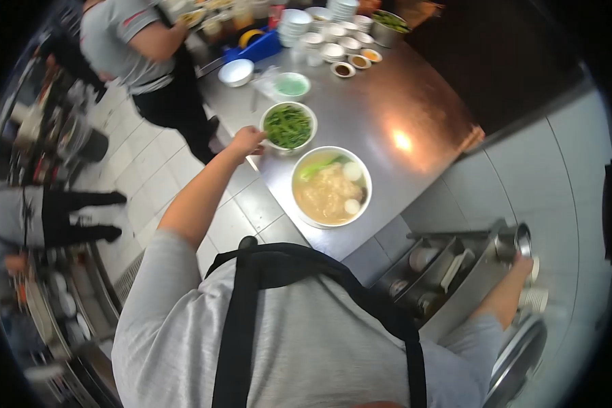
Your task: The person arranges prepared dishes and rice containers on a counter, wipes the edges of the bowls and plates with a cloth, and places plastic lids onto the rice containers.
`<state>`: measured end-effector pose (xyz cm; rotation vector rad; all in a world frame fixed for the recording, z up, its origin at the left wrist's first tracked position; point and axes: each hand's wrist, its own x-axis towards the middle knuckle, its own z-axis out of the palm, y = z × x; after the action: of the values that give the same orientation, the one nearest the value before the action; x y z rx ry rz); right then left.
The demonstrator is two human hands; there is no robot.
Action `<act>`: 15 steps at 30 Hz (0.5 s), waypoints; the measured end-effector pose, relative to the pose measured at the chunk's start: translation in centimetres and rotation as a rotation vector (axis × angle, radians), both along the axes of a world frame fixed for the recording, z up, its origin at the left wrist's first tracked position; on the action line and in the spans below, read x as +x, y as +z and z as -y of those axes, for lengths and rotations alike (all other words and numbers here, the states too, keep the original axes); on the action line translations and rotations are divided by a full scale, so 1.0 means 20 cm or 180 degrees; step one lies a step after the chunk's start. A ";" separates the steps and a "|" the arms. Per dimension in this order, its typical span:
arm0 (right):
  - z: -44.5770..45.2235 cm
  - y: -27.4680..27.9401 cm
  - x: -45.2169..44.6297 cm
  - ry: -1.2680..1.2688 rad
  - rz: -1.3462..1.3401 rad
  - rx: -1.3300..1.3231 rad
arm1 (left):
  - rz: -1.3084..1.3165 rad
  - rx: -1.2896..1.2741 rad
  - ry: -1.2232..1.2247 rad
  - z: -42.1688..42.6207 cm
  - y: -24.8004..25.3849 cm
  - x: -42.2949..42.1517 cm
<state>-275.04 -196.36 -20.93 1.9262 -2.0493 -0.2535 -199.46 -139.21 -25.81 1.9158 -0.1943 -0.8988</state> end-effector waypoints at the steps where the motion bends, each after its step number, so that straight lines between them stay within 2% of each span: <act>1: 0.02 0.00 0.00 -0.0227 0.0512 -0.0132 | 0.0003 -0.0003 0.0015 0.01 0.01 -0.02; 2: 0.05 0.01 0.01 -0.0473 0.1033 -0.0259 | 0.0083 -0.0075 0.0148 0.03 0.03 -0.06; 3: -0.03 0.12 0.05 0.0497 -0.0841 0.0450 | 0.0160 -0.0010 0.0235 0.05 0.03 -0.07; 5: -0.13 0.23 0.11 0.0820 -0.1925 0.0567 | 0.0318 -0.0156 0.0687 0.06 -0.01 -0.08; 8: -0.15 0.21 0.11 -0.0912 0.0738 -0.0751 | 0.0242 -0.0599 0.1042 -0.09 0.01 -0.09; 10: -0.11 0.24 -0.09 -0.0573 0.0603 -0.1513 | 0.0405 -0.0695 0.1007 -0.32 0.17 -0.14; 11: -0.09 0.29 -0.06 -0.0408 0.0569 -0.1893 | 0.0524 -0.0842 0.1024 -0.45 0.15 -0.13; 12: -0.18 0.40 0.10 -0.0181 0.0341 -0.2322 | 0.0693 -0.0802 0.1098 -0.60 0.11 -0.11; 14: -0.73 0.72 0.54 0.0480 0.0548 -0.3026 | 0.0844 -0.0726 0.1178 -0.97 0.19 -0.17; 15: -1.02 0.89 0.79 0.1041 0.1650 -0.3428 | 0.1002 -0.0626 0.1292 -1.16 0.17 -0.20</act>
<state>-259.18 -175.95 -3.10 1.5857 -1.4892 1.2619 -203.42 -116.02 -22.32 1.8129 -0.0706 -0.2959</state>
